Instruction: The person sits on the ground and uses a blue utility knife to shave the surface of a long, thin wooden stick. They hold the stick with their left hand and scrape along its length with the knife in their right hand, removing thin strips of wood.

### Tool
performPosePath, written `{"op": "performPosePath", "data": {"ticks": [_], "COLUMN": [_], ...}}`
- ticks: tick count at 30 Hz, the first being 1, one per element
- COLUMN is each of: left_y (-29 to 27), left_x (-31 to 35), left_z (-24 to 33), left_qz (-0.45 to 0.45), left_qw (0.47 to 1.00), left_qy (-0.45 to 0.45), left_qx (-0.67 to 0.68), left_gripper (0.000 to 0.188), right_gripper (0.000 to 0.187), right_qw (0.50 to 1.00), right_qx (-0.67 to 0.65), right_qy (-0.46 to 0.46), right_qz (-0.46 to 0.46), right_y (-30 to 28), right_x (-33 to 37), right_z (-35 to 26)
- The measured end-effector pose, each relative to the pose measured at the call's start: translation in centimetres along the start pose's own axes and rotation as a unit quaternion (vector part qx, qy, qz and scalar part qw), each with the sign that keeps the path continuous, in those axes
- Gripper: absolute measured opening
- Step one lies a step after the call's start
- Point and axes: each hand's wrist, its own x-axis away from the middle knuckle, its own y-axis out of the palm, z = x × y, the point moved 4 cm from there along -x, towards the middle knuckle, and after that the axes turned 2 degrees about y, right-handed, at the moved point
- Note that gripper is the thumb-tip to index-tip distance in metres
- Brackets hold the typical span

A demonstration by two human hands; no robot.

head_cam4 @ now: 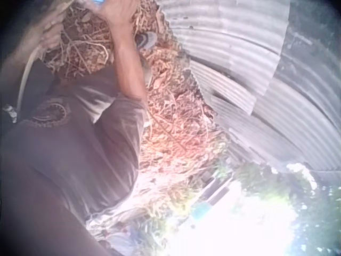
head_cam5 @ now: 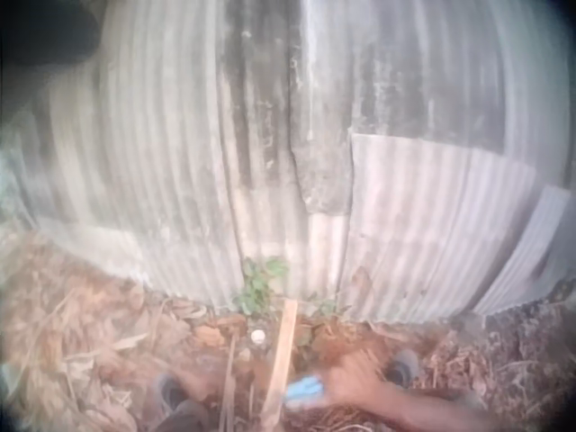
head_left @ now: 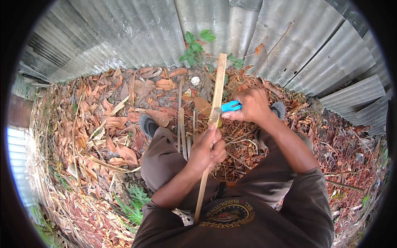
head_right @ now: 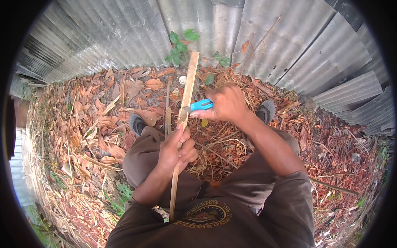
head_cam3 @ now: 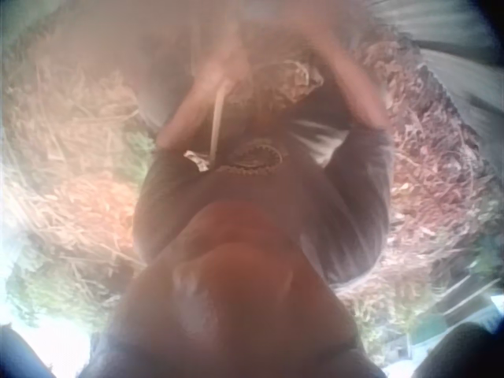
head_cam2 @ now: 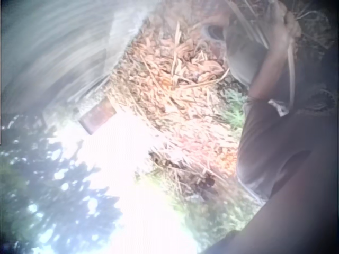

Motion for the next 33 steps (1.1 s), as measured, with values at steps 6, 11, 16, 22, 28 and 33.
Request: {"op": "performPosePath", "data": {"ticks": [6,11,16,22,28,33], "left_y": [0.6,1.3,1.8,-0.5,0.5,0.4], "left_x": [0.2,0.0,0.6,-0.7,-0.7,-0.8], "left_z": [-0.9,-1.8,-2.1,0.3,0.3,-0.2], "left_qz": [-0.033,-0.066,-0.100,-0.023,-0.027,-0.042], "left_qw": [0.999,0.997,0.992,1.000,0.999,0.997], "left_qy": [-0.023,-0.044,-0.002,0.015,-0.011,-0.035], "left_qx": [0.012,0.001,-0.083,-0.010,0.027,0.056], "left_gripper": [0.040,0.042,0.042,0.043,0.042,0.041], "right_gripper": [0.067,0.082,0.086,0.068,0.064,0.068], "right_qw": [0.994,0.944,0.901,0.988,0.996,0.999], "right_qx": [0.050,0.082,0.046,-0.061,-0.071,-0.004], "right_qy": [0.087,0.319,0.431,0.127,0.040,0.045], "right_qz": [0.036,0.010,0.019,-0.063,-0.030,0.003], "right_y": [-1.0,-2.3,-6.1,-3.3,-1.3,-0.5], "right_x": [-1.9,-3.2,-0.6,0.2,1.1,-0.1], "right_z": [3.7,10.5,15.7,0.8,-1.1,0.5]}}
